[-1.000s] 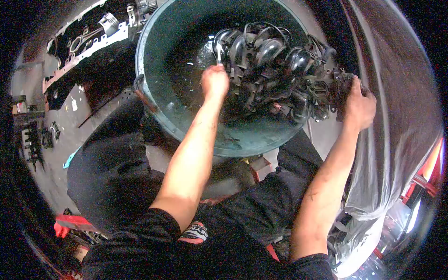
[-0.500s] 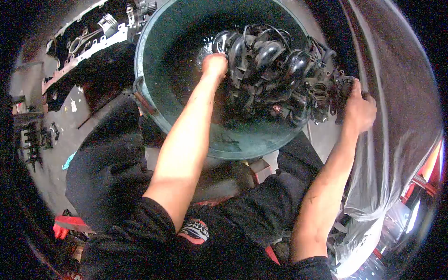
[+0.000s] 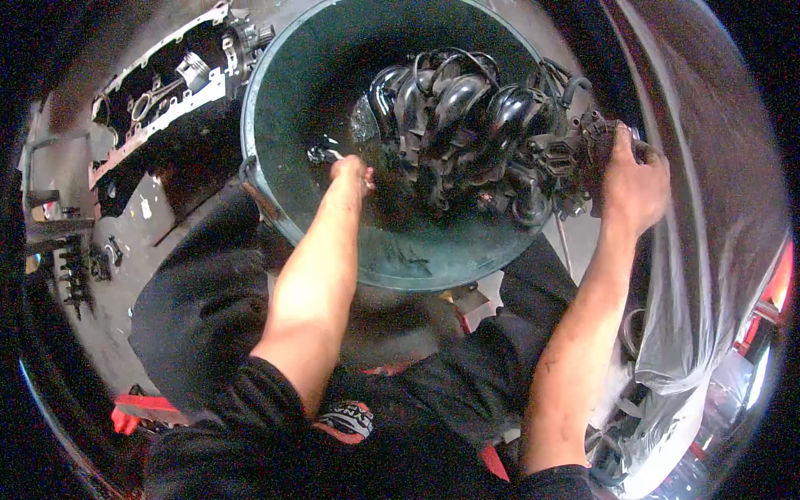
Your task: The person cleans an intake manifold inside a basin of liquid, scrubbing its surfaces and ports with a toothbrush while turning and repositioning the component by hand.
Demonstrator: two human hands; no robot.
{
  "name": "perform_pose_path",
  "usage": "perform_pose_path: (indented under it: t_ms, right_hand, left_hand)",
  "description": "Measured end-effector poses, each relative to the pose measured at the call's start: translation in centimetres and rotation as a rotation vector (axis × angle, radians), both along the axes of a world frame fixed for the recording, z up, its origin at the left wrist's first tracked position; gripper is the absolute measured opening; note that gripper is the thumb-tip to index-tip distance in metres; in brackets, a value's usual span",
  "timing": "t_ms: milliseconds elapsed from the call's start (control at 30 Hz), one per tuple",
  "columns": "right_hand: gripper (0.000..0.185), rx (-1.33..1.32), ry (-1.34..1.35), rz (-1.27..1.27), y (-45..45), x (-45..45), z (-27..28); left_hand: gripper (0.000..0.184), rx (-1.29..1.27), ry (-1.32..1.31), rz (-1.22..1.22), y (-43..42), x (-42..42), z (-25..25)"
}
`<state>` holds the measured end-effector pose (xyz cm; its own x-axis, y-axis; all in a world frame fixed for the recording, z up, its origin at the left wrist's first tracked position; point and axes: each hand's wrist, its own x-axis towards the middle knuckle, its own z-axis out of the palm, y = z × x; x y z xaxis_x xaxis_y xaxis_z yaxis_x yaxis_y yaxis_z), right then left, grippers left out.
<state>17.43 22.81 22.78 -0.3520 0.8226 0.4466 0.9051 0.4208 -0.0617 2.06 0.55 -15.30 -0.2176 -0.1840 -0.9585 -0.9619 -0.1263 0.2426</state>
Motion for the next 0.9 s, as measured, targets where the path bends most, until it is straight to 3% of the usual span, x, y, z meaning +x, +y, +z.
perform_pose_path:
  t_ms: [33,67,167,200,367,467,533,633,767,833,900]
  right_hand:
    - [0.06,0.006,0.002,0.011,0.2,0.1,-0.1]
    - [0.061,-0.008,0.0,-0.009,0.3,0.1,-0.1]
    - [0.062,-0.027,-0.028,-0.061,0.7,0.1,-0.2]
    - [0.062,-0.026,-0.034,-0.069,0.8,0.1,-0.3]
    - [0.066,0.038,-0.029,-0.062,0.8,0.1,-0.8]
    - [0.065,0.018,-0.035,-0.049,-0.7,-0.3,-0.1]
    - [0.065,-0.035,-0.014,-0.053,-1.2,-0.4,0.3]
    - [0.064,-0.033,-0.026,-0.045,-0.7,-0.4,0.0]
    - [0.066,0.004,-0.037,-0.076,-0.7,-0.3,-0.2]
    - [0.067,-0.016,-0.046,-0.077,-1.2,-0.2,-0.1]
    - [0.068,-0.016,-0.034,-0.075,-1.3,-0.5,0.1]
  left_hand:
    - [0.027,0.089,0.044,-0.019,0.5,0.8,4.0]
    - [0.029,0.151,0.112,-0.04,0.6,0.5,3.4]
    - [0.032,-0.328,0.846,-0.589,0.7,0.1,6.9]
    - [0.037,-0.277,0.882,-0.698,0.6,-0.5,9.7]
    - [0.04,-0.309,0.727,-1.071,3.1,-5.5,17.2]
    - [0.038,-0.333,0.679,-1.248,6.0,-8.4,16.0]
    - [0.039,-0.341,0.664,-1.298,5.9,-8.7,18.2]
    - [0.04,-0.302,0.717,-1.482,3.5,-10.8,13.7]
    - [0.039,-0.317,0.738,-1.419,2.9,-9.7,14.9]
    - [0.039,-0.345,0.688,-1.453,4.3,-9.3,18.5]
    - [0.04,-0.391,0.698,-1.41,6.5,-10.6,15.8]
